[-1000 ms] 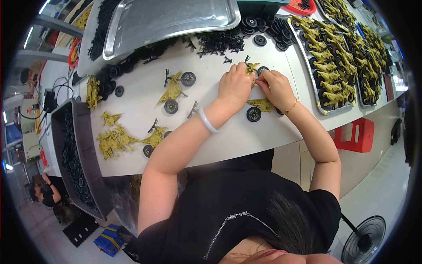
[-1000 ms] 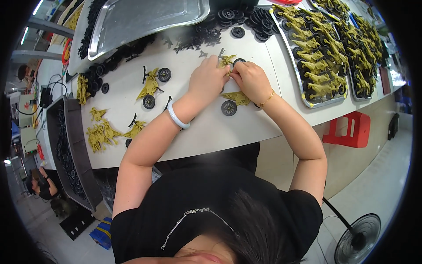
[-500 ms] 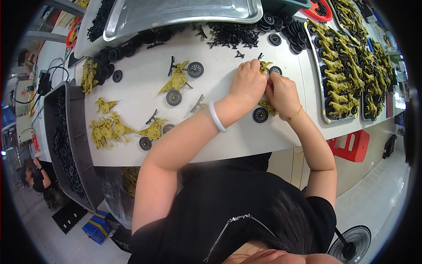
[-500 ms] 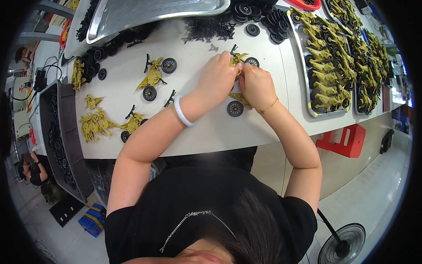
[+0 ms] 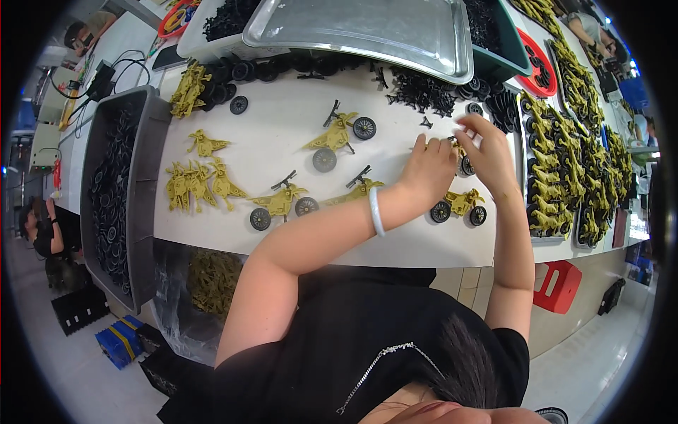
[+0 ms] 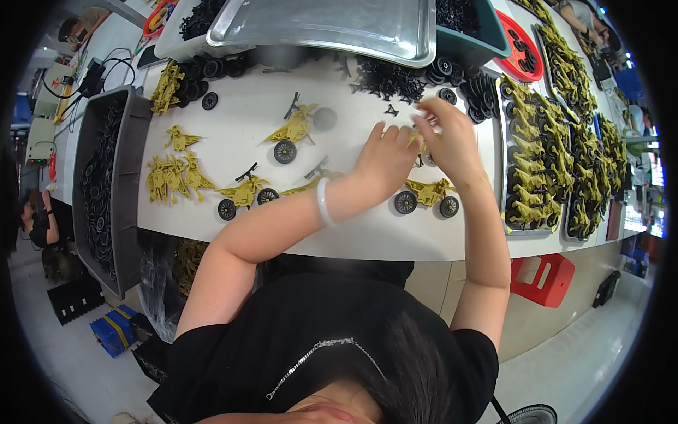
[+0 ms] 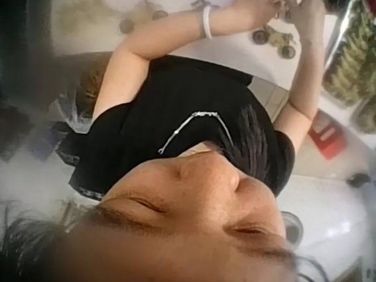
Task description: The person assembles small plastic toy motorcycles by hand, attaching plastic wheels and other plastic parts to the toy motorcycles.
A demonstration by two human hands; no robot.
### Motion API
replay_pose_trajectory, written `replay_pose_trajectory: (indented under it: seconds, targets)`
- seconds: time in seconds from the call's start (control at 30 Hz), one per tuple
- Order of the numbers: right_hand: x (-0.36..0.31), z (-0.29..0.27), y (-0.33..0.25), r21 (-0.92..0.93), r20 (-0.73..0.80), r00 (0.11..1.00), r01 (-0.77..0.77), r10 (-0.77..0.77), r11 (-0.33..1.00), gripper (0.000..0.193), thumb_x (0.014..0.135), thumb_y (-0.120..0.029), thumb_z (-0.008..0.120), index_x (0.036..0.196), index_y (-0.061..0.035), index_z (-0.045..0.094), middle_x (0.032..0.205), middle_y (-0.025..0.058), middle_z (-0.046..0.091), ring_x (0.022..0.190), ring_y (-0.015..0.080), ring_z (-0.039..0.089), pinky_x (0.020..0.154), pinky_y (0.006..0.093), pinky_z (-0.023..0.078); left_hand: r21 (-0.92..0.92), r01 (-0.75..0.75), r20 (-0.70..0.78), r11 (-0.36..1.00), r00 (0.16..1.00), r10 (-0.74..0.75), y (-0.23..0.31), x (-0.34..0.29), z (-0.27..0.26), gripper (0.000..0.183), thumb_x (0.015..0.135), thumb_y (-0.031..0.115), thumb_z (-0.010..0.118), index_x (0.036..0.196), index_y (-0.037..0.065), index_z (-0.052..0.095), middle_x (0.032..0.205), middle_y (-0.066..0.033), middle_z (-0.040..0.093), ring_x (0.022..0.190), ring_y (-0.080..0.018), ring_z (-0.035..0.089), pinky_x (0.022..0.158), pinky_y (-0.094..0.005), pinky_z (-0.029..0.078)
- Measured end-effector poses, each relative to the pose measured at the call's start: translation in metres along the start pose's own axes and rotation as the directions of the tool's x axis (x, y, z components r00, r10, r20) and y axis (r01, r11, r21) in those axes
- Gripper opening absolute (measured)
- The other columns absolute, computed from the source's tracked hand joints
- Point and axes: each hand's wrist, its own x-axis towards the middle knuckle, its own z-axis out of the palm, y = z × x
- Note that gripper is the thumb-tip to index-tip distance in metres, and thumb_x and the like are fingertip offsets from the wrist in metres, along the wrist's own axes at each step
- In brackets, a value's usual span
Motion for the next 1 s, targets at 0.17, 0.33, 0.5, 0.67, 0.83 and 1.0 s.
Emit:
replay_pose_trajectory:
  seconds: [0.17, 0.33, 0.5, 0.67, 0.83, 1.0]
  targets:
    - [0.085, 0.097, -0.011, -0.424, 0.103, 0.974, 0.228, -0.204, 0.876, 0.023, 0.086, -0.022, 0.061, 0.1, -0.0046, 0.067, 0.102, 0.0141, 0.064, 0.099, 0.032, 0.059, 0.086, 0.0413, 0.046, 0.016, -0.104, 0.108, 0.994, 0.989, 0.102, 0.017, -0.04, -0.027, 0.025, 0.08, 0.011, 0.054, 0.101, 0.003, 0.064, 0.093, -0.0091, 0.058, 0.094, -0.0246, 0.054, 0.096, -0.0474, 0.038]
    - [0.144, 0.171, 0.026, -0.552, -0.286, 0.9, 0.125, -0.328, 0.825, 0.021, 0.085, -0.025, 0.061, 0.096, -0.0069, 0.066, 0.107, 0.0148, 0.063, 0.105, 0.0336, 0.058, 0.09, 0.0422, 0.046, -0.136, -0.166, 0.05, 0.977, 0.983, 0.174, 0.036, -0.064, -0.012, 0.033, 0.083, 0.014, 0.055, 0.114, 0.002, 0.059, 0.119, -0.0147, 0.052, 0.118, -0.0283, 0.046, 0.105, -0.0531, 0.031]
    - [0.099, 0.106, -0.011, -0.006, 0.187, 0.98, 0.078, -0.075, 0.997, 0.017, 0.082, -0.014, 0.065, 0.095, -0.0034, 0.06, 0.094, 0.014, 0.066, 0.084, 0.0302, 0.063, 0.077, 0.0371, 0.048, -0.206, -0.184, 0.131, 0.961, 0.968, 0.213, 0.048, -0.067, 0.0, 0.05, 0.083, 0.022, 0.06, 0.127, 0.001, 0.05, 0.136, -0.0151, 0.042, 0.133, -0.0302, 0.033, 0.108, -0.0549, 0.026]
    - [0.01, 0.015, 0.019, 0.357, 0.377, 0.923, -0.221, 0.076, 0.907, 0.009, 0.085, -0.005, 0.063, 0.091, -0.0018, 0.058, 0.078, 0.0027, 0.06, 0.07, 0.0085, 0.059, 0.058, 0.0232, 0.044, -0.251, -0.165, 0.125, 0.954, 0.972, 0.201, 0.043, -0.073, -0.002, 0.05, 0.082, 0.025, 0.063, 0.122, -0.001, 0.051, 0.131, -0.0157, 0.045, 0.131, -0.0318, 0.036, 0.106, -0.053, 0.028]
    - [-0.061, -0.028, 0.063, 0.285, 0.6, 0.748, -0.53, 0.283, 0.798, 0.014, 0.083, 0.004, 0.062, 0.097, 0.0013, 0.063, 0.081, 0.0009, 0.061, 0.069, 0.0057, 0.058, 0.057, 0.0194, 0.046, -0.179, -0.196, -0.035, 0.964, 0.981, 0.193, 0.048, -0.07, 0.006, 0.034, 0.08, 0.018, 0.058, 0.111, 0.005, 0.056, 0.108, -0.0095, 0.053, 0.114, -0.0262, 0.049, 0.098, -0.0464, 0.036]
    - [-0.085, -0.017, 0.074, 0.368, 0.602, 0.733, -0.606, 0.316, 0.705, 0.011, 0.084, 0.004, 0.063, 0.095, 0.0031, 0.063, 0.081, 0.002, 0.062, 0.067, 0.0066, 0.057, 0.063, 0.02, 0.048, -0.145, -0.189, -0.083, 0.971, 0.98, 0.179, 0.051, -0.07, 0.011, 0.022, 0.081, 0.018, 0.055, 0.1, 0.009, 0.063, 0.106, -0.0053, 0.057, 0.111, -0.0234, 0.051, 0.095, -0.0563, 0.037]
